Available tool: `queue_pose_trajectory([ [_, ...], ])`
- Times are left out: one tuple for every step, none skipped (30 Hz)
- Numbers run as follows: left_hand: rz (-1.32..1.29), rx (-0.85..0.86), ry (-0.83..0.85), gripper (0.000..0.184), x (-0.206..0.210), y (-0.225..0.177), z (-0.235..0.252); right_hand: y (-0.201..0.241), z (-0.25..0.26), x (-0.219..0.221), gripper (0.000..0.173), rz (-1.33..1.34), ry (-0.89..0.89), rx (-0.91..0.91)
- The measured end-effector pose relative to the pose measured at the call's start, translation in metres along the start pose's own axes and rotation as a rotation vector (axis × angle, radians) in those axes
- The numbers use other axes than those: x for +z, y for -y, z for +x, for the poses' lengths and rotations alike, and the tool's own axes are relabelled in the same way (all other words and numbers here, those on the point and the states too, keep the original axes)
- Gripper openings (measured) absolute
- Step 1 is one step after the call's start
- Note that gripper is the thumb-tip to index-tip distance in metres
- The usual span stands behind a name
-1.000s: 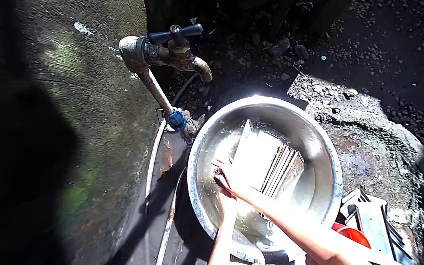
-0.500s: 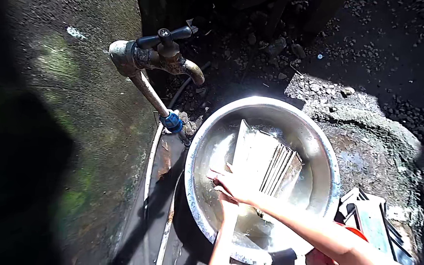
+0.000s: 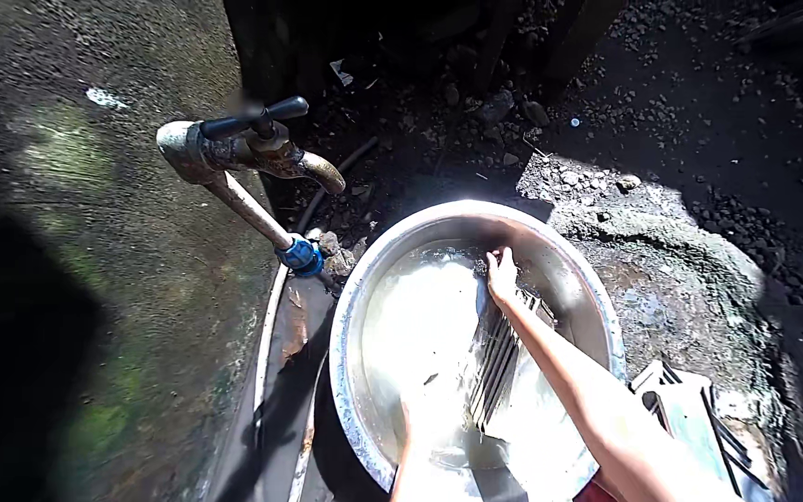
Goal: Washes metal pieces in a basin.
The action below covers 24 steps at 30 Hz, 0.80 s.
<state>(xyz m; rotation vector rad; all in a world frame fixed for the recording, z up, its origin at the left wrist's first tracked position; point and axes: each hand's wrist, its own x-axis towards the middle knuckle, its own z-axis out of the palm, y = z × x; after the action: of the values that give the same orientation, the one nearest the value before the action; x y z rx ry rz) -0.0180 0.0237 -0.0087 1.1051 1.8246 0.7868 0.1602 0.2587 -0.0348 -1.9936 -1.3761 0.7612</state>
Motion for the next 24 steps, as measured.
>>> queue_pose_trajectory([
  [-0.005, -0.028, -0.060, 0.032, -0.001, 0.004, 0.002, -0.003, -0.013, 0.001, 0.035, 0.013, -0.082, -0.015],
  [0.012, -0.052, -0.145, 0.033, 0.000, 0.007, 0.005, -0.004, -0.026, 0.003, 0.035, 0.006, -0.133, -0.067],
  [0.044, -0.077, -0.196, 0.038, 0.002, 0.014, 0.008, -0.007, -0.040, 0.006, 0.037, -0.043, -0.138, -0.121],
  [0.071, -0.126, -0.212, 0.046, 0.006, 0.024, 0.010, -0.010, -0.057, 0.010, 0.041, -0.115, -0.095, -0.161],
  [0.089, -0.173, -0.236, 0.050, 0.013, 0.032, 0.013, -0.013, -0.075, 0.014, 0.045, -0.173, -0.035, -0.196],
  [0.051, -0.235, -0.284, 0.048, 0.018, 0.029, 0.016, -0.013, -0.091, 0.020, 0.046, -0.195, 0.016, -0.239],
  [0.027, -0.318, -0.291, 0.046, 0.013, 0.014, 0.015, -0.012, -0.108, 0.024, 0.046, -0.180, 0.089, -0.283],
  [0.045, -0.529, 0.034, 0.050, -0.022, -0.019, 0.015, -0.009, -0.125, 0.027, 0.045, -0.143, 0.205, -0.330],
  [0.013, -0.586, 0.079, 0.048, -0.034, -0.031, 0.014, -0.008, -0.142, 0.028, 0.043, -0.129, 0.373, -0.377],
  [-0.028, -0.480, -0.074, 0.044, -0.024, -0.023, 0.006, -0.007, -0.155, 0.026, 0.044, -0.170, 0.589, -0.443],
  [-0.082, -0.241, -0.472, 0.036, 0.008, 0.003, 0.002, -0.006, -0.163, 0.023, 0.046, -0.231, 0.836, -0.518],
  [-0.236, -0.357, -0.360, 0.037, -0.005, -0.013, -0.002, -0.008, -0.168, 0.023, 0.046, -0.265, 1.006, -0.672],
  [-0.420, -0.521, -0.234, 0.039, -0.026, -0.041, -0.004, -0.015, -0.167, 0.028, 0.043, -0.217, 1.069, -0.873],
  [-0.591, -0.615, -0.204, 0.042, -0.039, -0.061, -0.003, -0.021, -0.161, 0.035, 0.040, -0.156, 1.057, -1.039],
  [-0.728, -0.670, -0.241, 0.043, -0.041, -0.068, 0.001, -0.023, -0.151, 0.040, 0.039, -0.126, 1.009, -1.117],
  [-0.841, -0.699, -0.285, 0.043, -0.039, -0.069, 0.007, -0.023, -0.139, 0.041, 0.039, -0.126, 0.933, -1.103],
  [-0.925, -0.695, -0.297, 0.044, -0.033, -0.060, 0.015, -0.022, -0.128, 0.041, 0.042, -0.139, 0.844, -1.010],
  [-1.013, -0.641, -0.300, 0.044, -0.023, -0.041, 0.022, -0.019, -0.121, 0.041, 0.046, -0.136, 0.739, -0.855],
  [-1.093, -0.562, -0.280, 0.048, -0.012, -0.018, 0.027, -0.015, -0.117, 0.044, 0.048, -0.134, 0.578, -0.695],
  [-1.172, -0.521, -0.250, 0.052, -0.006, -0.006, 0.029, -0.012, -0.117, 0.051, 0.048, -0.104, 0.388, -0.547],
  [-1.220, -0.509, -0.240, 0.053, -0.003, -0.002, 0.031, -0.011, -0.118, 0.061, 0.048, -0.080, 0.205, -0.446],
  [-1.225, -0.510, -0.241, 0.050, -0.001, 0.003, 0.034, -0.008, -0.125, 0.066, 0.048, -0.099, 0.098, -0.385],
  [-1.192, -0.528, -0.213, 0.050, -0.001, 0.006, 0.034, -0.006, -0.138, 0.067, 0.049, -0.109, 0.115, -0.362],
  [-1.112, -0.541, -0.183, 0.049, -0.003, 0.004, 0.032, -0.008, -0.156, 0.067, 0.050, -0.115, 0.204, -0.409],
])
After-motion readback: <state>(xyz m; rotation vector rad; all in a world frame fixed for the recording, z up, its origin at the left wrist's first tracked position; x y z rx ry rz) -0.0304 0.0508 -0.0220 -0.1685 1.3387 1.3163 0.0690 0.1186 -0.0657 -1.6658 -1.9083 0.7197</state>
